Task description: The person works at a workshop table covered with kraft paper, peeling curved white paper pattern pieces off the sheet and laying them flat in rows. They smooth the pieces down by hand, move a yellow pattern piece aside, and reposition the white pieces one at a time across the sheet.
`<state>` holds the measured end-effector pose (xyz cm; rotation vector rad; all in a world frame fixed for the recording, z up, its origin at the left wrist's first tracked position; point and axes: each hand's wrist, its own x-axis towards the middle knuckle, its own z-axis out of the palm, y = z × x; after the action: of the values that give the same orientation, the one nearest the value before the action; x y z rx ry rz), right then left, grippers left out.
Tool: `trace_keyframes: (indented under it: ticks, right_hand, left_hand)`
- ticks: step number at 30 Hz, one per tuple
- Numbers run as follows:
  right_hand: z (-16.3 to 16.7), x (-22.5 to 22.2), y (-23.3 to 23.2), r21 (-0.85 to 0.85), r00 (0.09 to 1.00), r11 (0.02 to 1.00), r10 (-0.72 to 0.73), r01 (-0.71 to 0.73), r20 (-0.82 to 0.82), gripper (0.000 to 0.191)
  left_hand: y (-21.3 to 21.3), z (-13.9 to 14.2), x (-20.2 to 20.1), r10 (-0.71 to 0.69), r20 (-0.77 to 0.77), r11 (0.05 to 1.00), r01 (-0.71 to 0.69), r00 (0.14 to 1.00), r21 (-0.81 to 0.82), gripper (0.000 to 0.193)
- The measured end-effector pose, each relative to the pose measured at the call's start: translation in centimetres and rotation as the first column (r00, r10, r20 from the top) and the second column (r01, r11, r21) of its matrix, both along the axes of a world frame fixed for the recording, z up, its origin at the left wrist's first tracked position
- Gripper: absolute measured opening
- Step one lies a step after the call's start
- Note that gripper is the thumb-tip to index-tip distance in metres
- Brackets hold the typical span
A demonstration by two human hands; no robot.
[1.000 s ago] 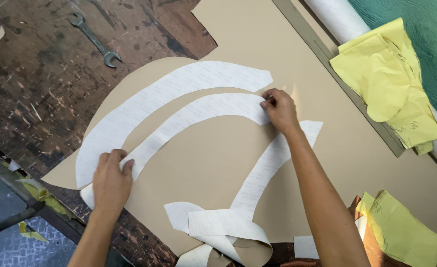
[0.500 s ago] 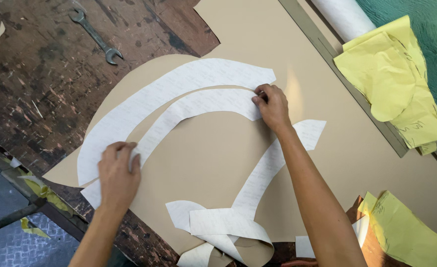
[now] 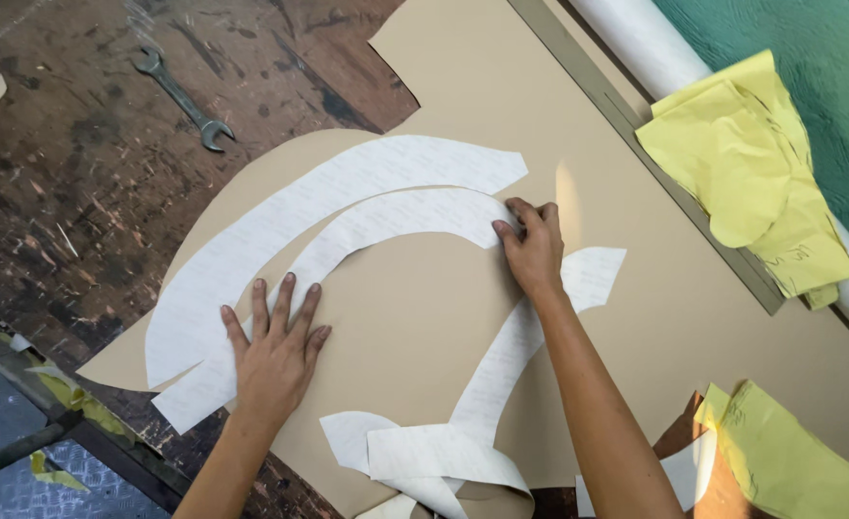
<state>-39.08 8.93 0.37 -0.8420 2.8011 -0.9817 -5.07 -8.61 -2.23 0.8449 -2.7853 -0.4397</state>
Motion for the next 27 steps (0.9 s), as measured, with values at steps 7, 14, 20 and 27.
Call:
trace_keyframes:
  ticks: [7,14,20,27]
  right_hand:
    - [-1.7,-1.7,-0.4,0.045,0.999,0.998,-0.038,0.037,0.027,0.021]
    - [-1.9,-4.7,10.4,-0.351,0.935,0.923,-0.027,0.159,0.353,0.005]
    - [2.4,-4.2,34.8,-0.390,0.744,0.634,-0.593,0.667,0.308,0.023]
    - [5.5,9.8,46.2,0.115,0.637,0.627,-0.760,0.771,-0.129,0.056]
  left_hand:
    - [1.0,1.0,2.1,0.059,-0.019,0.998,-0.058,0.998,0.032,0.050]
    - [-0.7,2.4,3.0,0.111,-0.017,0.993,-0.110,0.994,0.043,0.065]
    - [3.2,3.9,1.3,-0.215,-0.095,0.946,0.231,0.972,0.226,0.054]
    - [10.6,5.5,3.0,-0.390,0.018,0.865,0.360,0.921,0.351,0.056]
